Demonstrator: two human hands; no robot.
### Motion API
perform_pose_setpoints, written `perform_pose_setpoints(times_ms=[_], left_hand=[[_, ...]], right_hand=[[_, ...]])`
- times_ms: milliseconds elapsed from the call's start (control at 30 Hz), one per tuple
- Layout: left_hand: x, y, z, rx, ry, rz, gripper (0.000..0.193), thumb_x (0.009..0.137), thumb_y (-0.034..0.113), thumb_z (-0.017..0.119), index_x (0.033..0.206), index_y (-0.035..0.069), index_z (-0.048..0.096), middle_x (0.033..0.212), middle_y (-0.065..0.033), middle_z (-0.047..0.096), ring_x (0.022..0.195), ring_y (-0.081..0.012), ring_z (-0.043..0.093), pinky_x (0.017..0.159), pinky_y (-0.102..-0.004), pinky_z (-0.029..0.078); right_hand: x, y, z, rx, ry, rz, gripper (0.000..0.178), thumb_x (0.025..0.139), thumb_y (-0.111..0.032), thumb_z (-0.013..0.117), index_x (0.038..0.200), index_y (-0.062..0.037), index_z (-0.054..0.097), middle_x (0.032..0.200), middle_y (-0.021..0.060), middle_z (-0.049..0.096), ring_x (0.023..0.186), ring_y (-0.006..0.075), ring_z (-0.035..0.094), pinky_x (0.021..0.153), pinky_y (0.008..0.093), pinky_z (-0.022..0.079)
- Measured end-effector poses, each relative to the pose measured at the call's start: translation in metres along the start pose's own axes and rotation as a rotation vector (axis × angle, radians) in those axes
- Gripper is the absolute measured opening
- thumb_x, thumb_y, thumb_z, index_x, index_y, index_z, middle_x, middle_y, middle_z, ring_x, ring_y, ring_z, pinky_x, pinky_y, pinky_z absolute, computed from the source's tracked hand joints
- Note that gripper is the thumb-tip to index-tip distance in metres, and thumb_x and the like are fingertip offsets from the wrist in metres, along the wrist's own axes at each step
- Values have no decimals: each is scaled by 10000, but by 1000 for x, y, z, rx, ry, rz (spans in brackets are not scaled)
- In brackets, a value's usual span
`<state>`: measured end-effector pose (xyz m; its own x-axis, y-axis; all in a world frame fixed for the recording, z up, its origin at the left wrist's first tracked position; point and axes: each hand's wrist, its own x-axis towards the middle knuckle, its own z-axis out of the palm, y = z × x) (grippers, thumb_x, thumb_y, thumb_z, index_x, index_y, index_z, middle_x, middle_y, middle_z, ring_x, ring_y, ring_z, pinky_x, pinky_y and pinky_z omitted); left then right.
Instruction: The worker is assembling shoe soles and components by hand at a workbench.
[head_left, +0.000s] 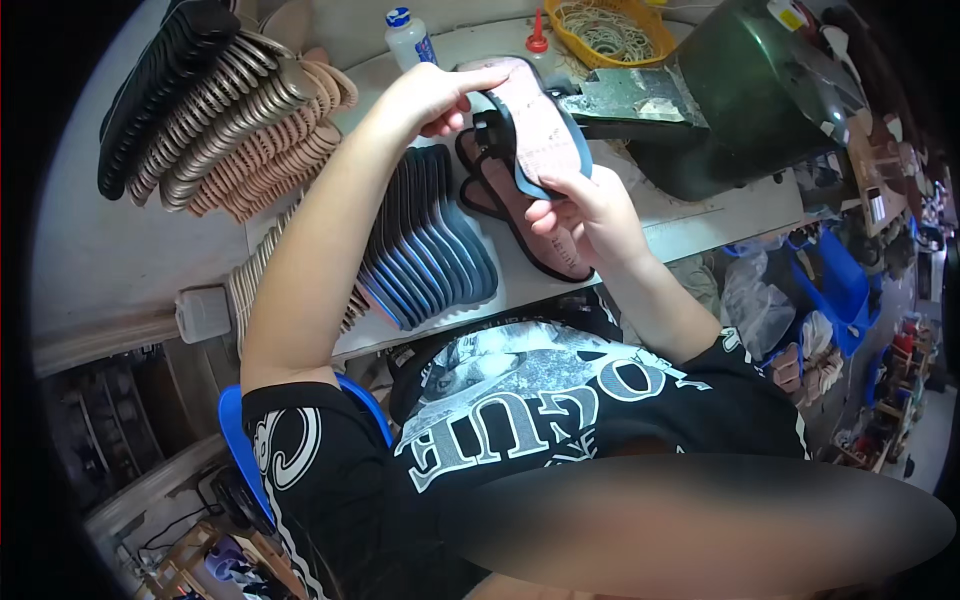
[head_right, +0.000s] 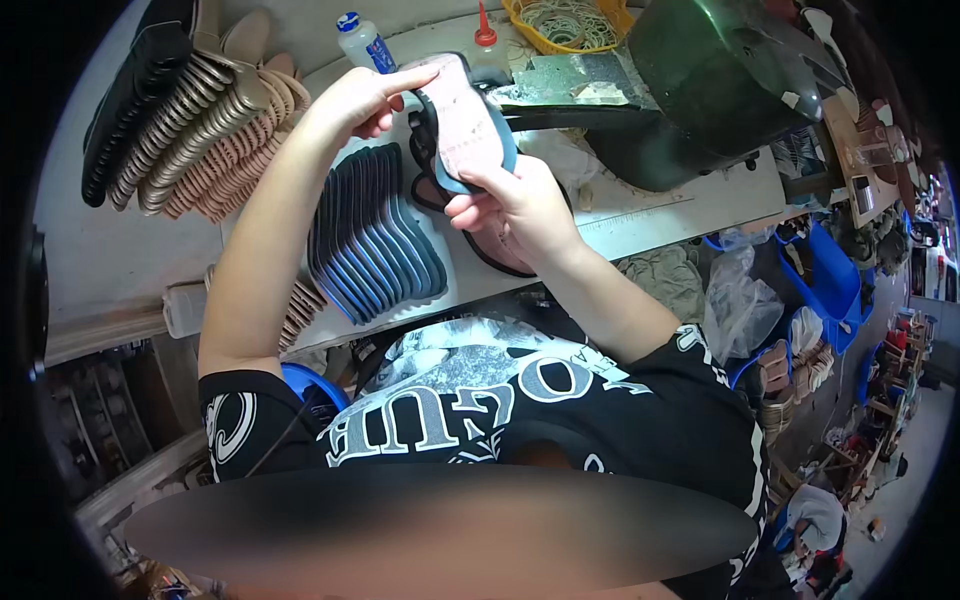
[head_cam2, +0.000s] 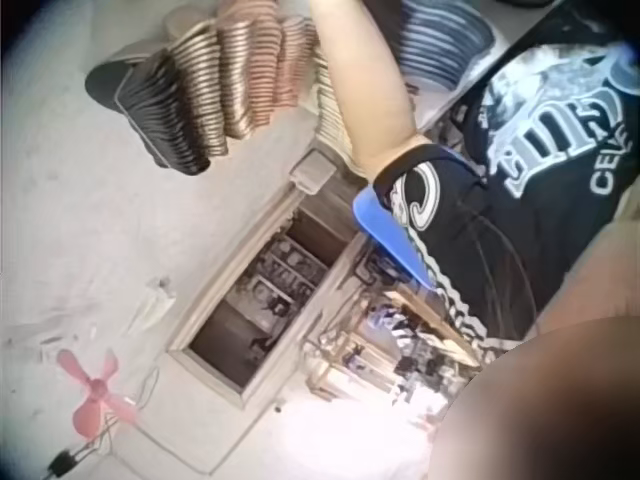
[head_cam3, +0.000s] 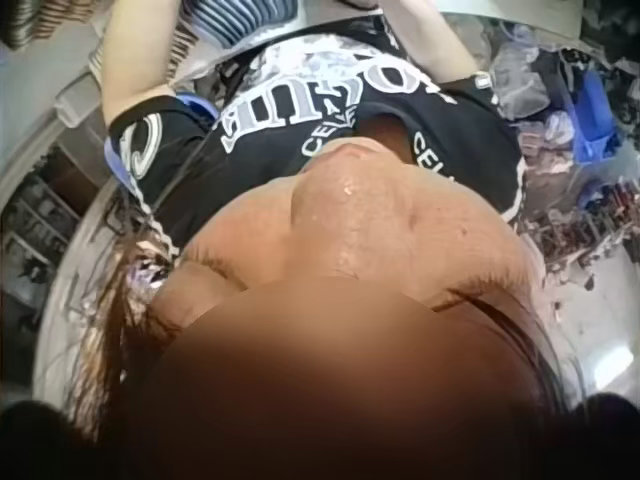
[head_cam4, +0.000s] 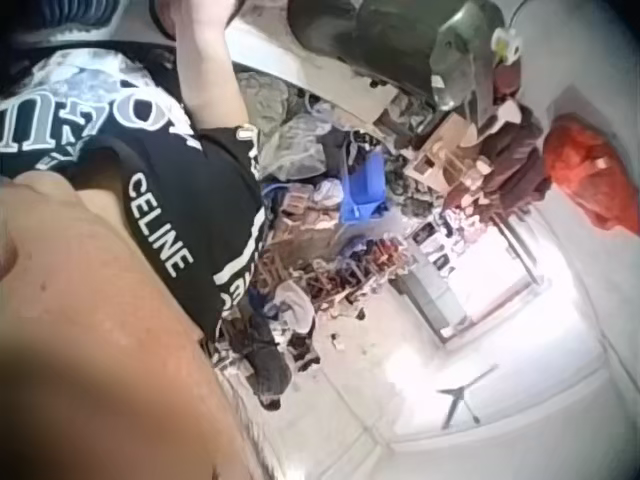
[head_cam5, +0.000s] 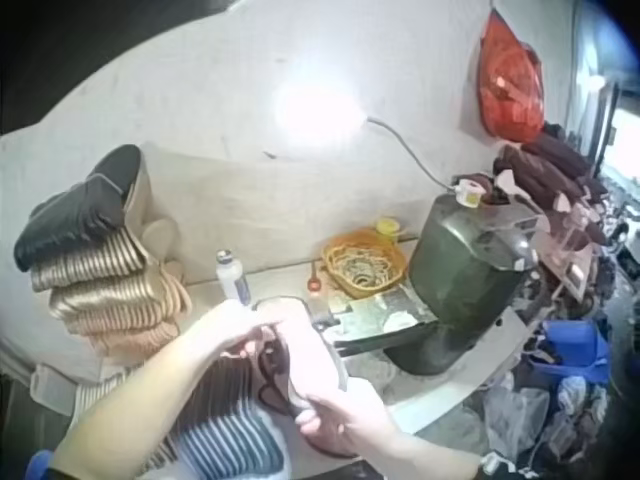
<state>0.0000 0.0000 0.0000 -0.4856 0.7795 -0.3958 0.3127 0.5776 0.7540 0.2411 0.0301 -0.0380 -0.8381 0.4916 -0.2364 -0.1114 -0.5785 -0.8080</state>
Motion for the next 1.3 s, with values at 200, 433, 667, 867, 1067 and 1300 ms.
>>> perform_pose_setpoints(times_ms=[200,433,667,867,1067,1300], left_hand=[[29,16,-32,467,-86,-33,856,645,708,667,1035,-54,633,809,-151,632,700,-183,622,553,-280,492],[57,19,-27,472,-354,762,676,732,451,737,1237,53,527,1213,-155,504,1150,-256,481,1013,-336,368],[57,26,-28,343,-561,509,349,752,309,761,800,57,525,705,40,483,692,-56,439,613,-227,379],[15,28,-33,357,-444,370,341,830,313,693,763,52,484,676,38,437,662,-49,397,563,-230,338],[-3,16,-16,165,-515,278,298,896,308,621,842,24,548,704,48,471,675,-32,411,577,-210,361],[-17,36,-13,430,-550,181,408,885,413,618,805,13,610,611,32,523,495,-43,450,443,-218,382]], right_hand=[[24,-3,10,44,74,-105,222,888,-155,587,965,51,622,748,128,660,613,182,658,573,255,541],[39,-10,17,26,163,-53,258,902,-211,576,970,30,637,745,138,677,610,178,663,597,259,541],[37,-20,17,21,134,-13,374,887,-340,603,998,17,622,843,152,681,699,182,687,616,244,542],[38,-30,19,0,132,48,431,899,-381,585,1036,26,604,874,167,678,736,193,688,640,251,553],[38,-39,12,-41,81,131,409,904,-347,579,1070,27,597,904,174,672,773,193,685,655,261,560],[41,-44,1,-34,7,183,360,926,-297,545,1018,50,573,882,193,661,770,211,686,645,295,583]])
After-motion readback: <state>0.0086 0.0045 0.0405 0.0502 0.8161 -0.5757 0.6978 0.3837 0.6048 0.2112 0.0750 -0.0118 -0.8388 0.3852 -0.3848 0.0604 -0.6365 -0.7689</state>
